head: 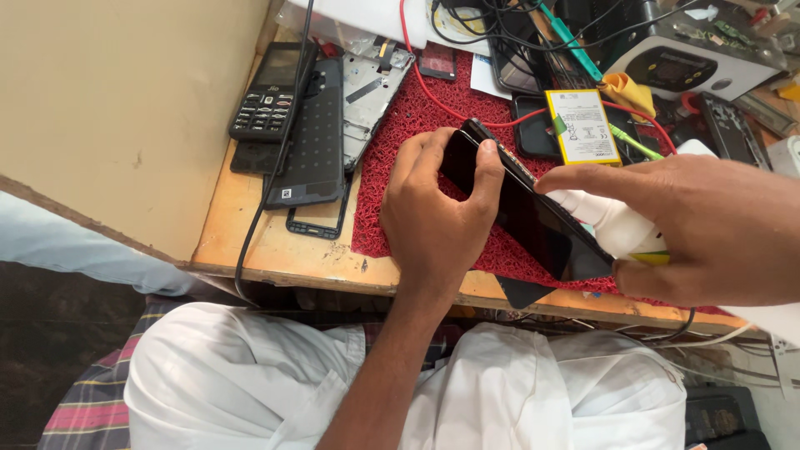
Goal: The person handles a disassembled smartphone, applies liquid from a spray bottle to the internal components, then separates the screen assembly from the chassis. The person wipes the back cover with a cloth and places the separated parts on the workbench.
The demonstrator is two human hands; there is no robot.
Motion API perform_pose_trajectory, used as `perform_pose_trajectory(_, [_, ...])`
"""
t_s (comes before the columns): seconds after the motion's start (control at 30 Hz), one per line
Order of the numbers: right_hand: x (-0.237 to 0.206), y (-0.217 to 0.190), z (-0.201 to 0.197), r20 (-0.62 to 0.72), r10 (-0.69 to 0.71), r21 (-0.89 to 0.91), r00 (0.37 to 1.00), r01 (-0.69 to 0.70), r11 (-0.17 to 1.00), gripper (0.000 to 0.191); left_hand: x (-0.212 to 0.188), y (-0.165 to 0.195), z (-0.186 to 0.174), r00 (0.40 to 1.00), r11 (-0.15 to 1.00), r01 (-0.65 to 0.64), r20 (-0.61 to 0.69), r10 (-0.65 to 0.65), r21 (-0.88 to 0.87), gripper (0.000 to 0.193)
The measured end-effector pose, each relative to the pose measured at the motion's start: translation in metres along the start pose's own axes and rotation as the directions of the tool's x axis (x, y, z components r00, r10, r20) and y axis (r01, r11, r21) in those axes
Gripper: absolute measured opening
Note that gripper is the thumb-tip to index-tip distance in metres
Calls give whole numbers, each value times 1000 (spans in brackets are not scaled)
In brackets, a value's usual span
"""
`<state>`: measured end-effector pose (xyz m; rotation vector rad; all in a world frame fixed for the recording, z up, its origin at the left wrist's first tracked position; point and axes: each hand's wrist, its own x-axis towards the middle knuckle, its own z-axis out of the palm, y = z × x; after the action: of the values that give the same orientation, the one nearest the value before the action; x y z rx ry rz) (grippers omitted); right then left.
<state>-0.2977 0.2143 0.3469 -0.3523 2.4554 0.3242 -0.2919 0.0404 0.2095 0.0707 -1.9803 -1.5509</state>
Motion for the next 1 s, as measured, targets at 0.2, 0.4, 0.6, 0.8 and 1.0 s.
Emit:
perform_pose_trajectory(0.2, [-1, -26, -14, 15, 139, -295, 990, -128, 947, 105, 0, 0, -1, 1000, 1000, 4, 17, -4, 6, 31])
perform_pose_trajectory(0.4, [5, -34, -23, 12, 108, -352, 994, -97, 931, 105, 1, -1, -3, 1000, 1000, -23, 0, 23, 11, 30])
perform_pose_trajectory(0.6, [8, -30, -21, 7, 77, -311, 997, -72, 948, 105, 1, -1, -4, 1000, 1000, -18, 19, 18, -2, 30])
perform_pose_trajectory(0.8, [10, -25, -14, -16, 91, -315, 996, -91, 945, 98, 1, -1, -2, 1000, 1000, 6, 22, -6, 6, 29])
perform_pose_trajectory(1.0, [10, -18, -8, -15, 77, -354, 997, -77, 932, 97, -2, -1, 3, 1000, 999, -25, 12, 24, 35, 28])
